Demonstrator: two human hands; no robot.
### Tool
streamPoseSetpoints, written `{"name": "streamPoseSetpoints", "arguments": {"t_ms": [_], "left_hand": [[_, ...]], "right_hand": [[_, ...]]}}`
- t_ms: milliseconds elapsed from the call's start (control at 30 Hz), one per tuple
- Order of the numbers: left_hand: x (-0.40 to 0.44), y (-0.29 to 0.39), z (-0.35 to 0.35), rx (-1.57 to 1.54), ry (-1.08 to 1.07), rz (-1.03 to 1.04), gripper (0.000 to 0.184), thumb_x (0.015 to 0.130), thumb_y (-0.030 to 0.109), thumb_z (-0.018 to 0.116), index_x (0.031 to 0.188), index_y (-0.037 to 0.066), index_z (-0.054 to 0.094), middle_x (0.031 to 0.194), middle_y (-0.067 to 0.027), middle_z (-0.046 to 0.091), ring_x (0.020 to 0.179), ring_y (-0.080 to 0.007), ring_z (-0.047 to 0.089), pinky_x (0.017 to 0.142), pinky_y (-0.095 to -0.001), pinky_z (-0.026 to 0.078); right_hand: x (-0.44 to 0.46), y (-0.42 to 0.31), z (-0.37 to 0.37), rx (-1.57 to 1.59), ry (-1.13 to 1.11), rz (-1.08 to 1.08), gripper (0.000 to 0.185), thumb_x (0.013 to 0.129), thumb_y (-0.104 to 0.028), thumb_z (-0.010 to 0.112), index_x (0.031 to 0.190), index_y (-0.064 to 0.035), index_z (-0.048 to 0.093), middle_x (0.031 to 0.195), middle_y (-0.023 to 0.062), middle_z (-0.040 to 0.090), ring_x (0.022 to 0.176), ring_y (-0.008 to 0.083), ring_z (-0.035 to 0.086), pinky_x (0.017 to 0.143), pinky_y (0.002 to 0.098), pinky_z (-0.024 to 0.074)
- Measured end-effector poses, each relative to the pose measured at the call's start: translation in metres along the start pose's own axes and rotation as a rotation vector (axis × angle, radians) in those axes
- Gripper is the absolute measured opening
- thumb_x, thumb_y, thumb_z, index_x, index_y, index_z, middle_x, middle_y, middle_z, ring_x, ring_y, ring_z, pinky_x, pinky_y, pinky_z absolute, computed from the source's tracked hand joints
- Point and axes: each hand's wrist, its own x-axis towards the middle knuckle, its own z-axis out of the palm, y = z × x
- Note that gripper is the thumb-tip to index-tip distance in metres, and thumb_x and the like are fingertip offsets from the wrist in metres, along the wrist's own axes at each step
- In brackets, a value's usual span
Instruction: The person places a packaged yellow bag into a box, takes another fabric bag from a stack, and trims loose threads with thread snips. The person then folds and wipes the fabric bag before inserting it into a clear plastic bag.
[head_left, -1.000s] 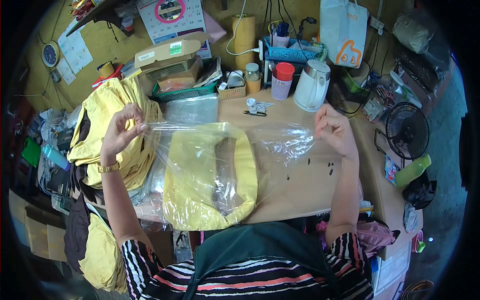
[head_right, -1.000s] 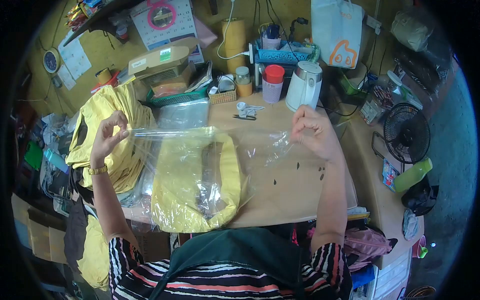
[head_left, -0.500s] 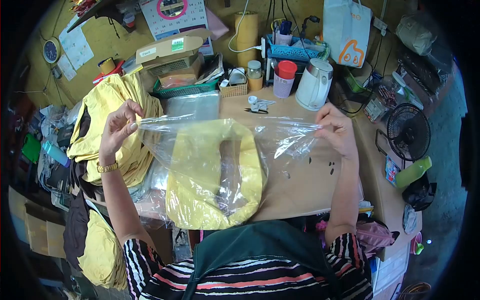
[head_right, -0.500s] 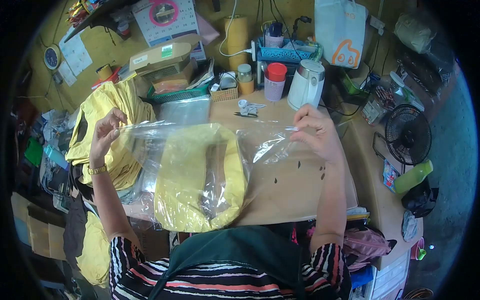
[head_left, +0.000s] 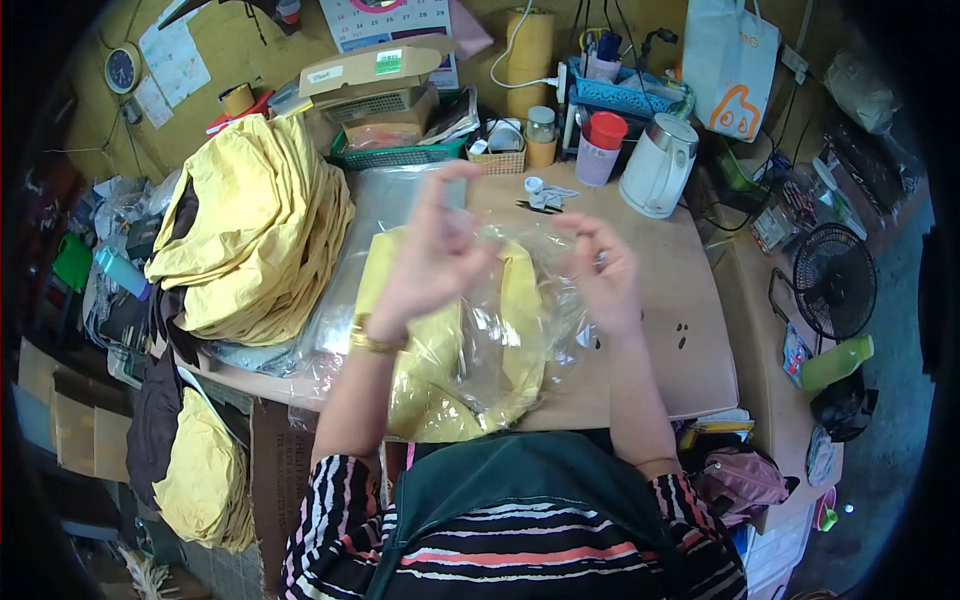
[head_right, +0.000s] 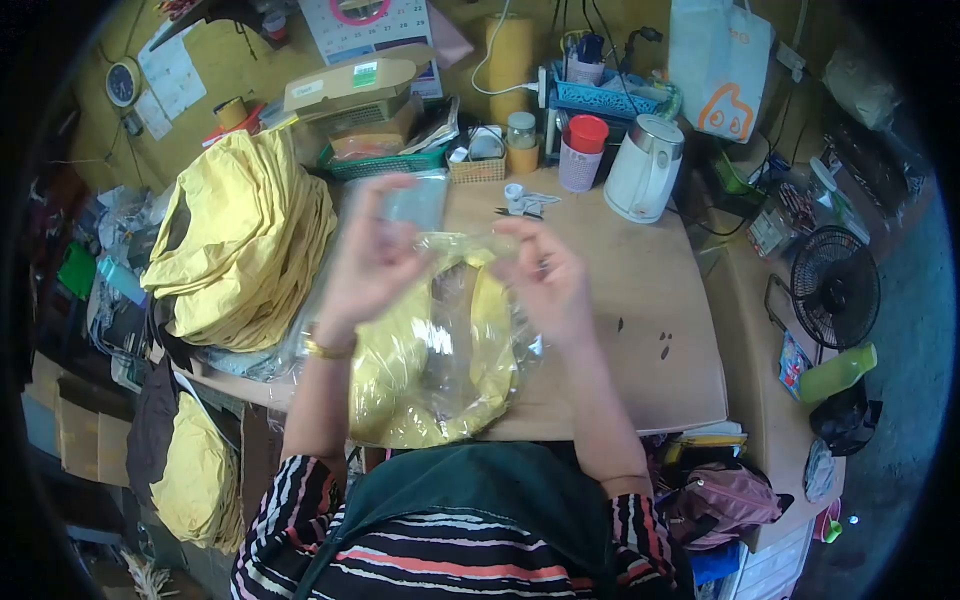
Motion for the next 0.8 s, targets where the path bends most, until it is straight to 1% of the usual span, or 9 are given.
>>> {"name": "streamPoseSetpoints", "arguments": {"t_ms": [233, 300, 333, 467, 533, 567, 633, 767, 800], "left_hand": [[-0.018, -0.029, 0.058, 0.116, -0.032, -0.019, 0.083, 0.074, -0.01, 0.056, 0.147, 0.006, 0.018, 0.067, -0.0022, 0.05, 0.059, -0.0154, 0.049, 0.056, -0.0291, 0.041], [-0.029, -0.03, 0.048, 0.653, -0.098, 0.155, 0.082, 0.074, -0.008, 0.054, 0.146, 0.001, 0.015, 0.066, -0.0091, 0.051, 0.061, -0.0271, 0.054, 0.062, -0.0387, 0.044], [-0.032, -0.033, 0.049, 0.584, -0.119, 0.097, 0.073, 0.075, -0.004, 0.056, 0.14, 0.0, 0.023, 0.069, -0.0115, 0.054, 0.066, -0.0348, 0.056, 0.074, -0.0466, 0.04], [-0.035, -0.044, 0.059, 0.507, -0.123, 0.034, 0.068, 0.074, -0.003, 0.059, 0.134, 0.001, 0.028, 0.07, -0.011, 0.054, 0.068, -0.0333, 0.056, 0.073, -0.0459, 0.04], [-0.037, -0.037, 0.063, 0.432, -0.045, -0.026, 0.06, 0.073, 0.0, 0.065, 0.125, 0.001, 0.033, 0.075, -0.0115, 0.053, 0.078, -0.0289, 0.058, 0.08, -0.041, 0.041], [-0.041, -0.037, 0.062, 0.432, -0.049, -0.027, 0.06, 0.073, 0.0, 0.065, 0.125, 0.001, 0.033, 0.075, -0.0115, 0.053, 0.078, -0.0289, 0.058, 0.08, -0.041, 0.041], [-0.048, -0.04, 0.057, 0.731, 0.035, 0.156, 0.06, 0.07, 0.001, 0.071, 0.119, 0.003, 0.037, 0.083, -0.0102, 0.055, 0.085, -0.0278, 0.058, 0.088, -0.0424, 0.038], [-0.05, -0.048, 0.049, 0.792, -0.076, 0.308, 0.039, 0.066, -0.004, 0.065, 0.096, 0.006, 0.044, 0.079, -0.0089, 0.05, 0.078, -0.0299, 0.053, 0.089, -0.0429, 0.035], [-0.052, -0.05, 0.049, 0.792, -0.076, 0.306, 0.039, 0.066, -0.004, 0.065, 0.096, 0.006, 0.044, 0.079, -0.0089, 0.05, 0.078, -0.0299, 0.053, 0.089, -0.0429, 0.035]], "right_hand": [[-0.008, 0.023, 0.018, -0.156, 0.069, -0.143, 0.005, 0.088, 0.0, 0.064, 0.089, 0.0043, 0.062, 0.082, 0.0038, 0.064, 0.07, 0.0068, 0.058, 0.063, 0.0231, 0.0485], [0.002, 0.031, 0.001, -0.2, 0.122, -0.087, 0.005, 0.088, 0.002, 0.063, 0.092, 0.004, 0.062, 0.081, 0.0056, 0.064, 0.069, 0.0089, 0.06, 0.062, 0.0241, 0.0488], [0.003, 0.032, -0.003, -0.242, 0.177, -0.025, 0.007, 0.087, 0.004, 0.061, 0.094, 0.0037, 0.061, 0.081, 0.0074, 0.065, 0.069, 0.011, 0.062, 0.062, 0.0252, 0.0491], [-0.011, 0.013, 0.021, -0.588, 0.338, -0.449, 0.014, 0.089, 0.003, 0.057, 0.103, 0.0008, 0.059, 0.078, 0.0118, 0.064, 0.067, 0.0182, 0.065, 0.059, 0.0288, 0.05], [-0.009, 0.025, 0.024, -0.715, 0.112, -0.695, 0.019, 0.091, 0.0, 0.055, 0.109, -0.0026, 0.055, 0.077, 0.0145, 0.063, 0.065, 0.0292, 0.064, 0.057, 0.0367, 0.0495], [-0.007, 0.025, 0.02, -0.716, 0.115, -0.691, 0.019, 0.091, 0.0, 0.055, 0.109, -0.0026, 0.055, 0.077, 0.0145, 0.063, 0.065, 0.0292, 0.064, 0.057, 0.0367, 0.0495], [-0.002, 0.022, 0.007, -0.924, -0.03, -0.252, 0.019, 0.091, -0.002, 0.055, 0.11, -0.0037, 0.053, 0.086, 0.0161, 0.065, 0.071, 0.0354, 0.064, 0.06, 0.0422, 0.05], [0.001, 0.029, 0.005, -0.896, -0.057, -0.12, 0.02, 0.091, -0.003, 0.054, 0.111, -0.0031, 0.052, 0.083, 0.0157, 0.065, 0.069, 0.0365, 0.065, 0.059, 0.0438, 0.0496], [0.0, 0.029, 0.008, -0.83, 0.084, -0.336, 0.019, 0.092, -0.005, 0.054, 0.11, -0.003, 0.052, 0.076, 0.015, 0.064, 0.065, 0.036, 0.064, 0.058, 0.0441, 0.0488]]}}
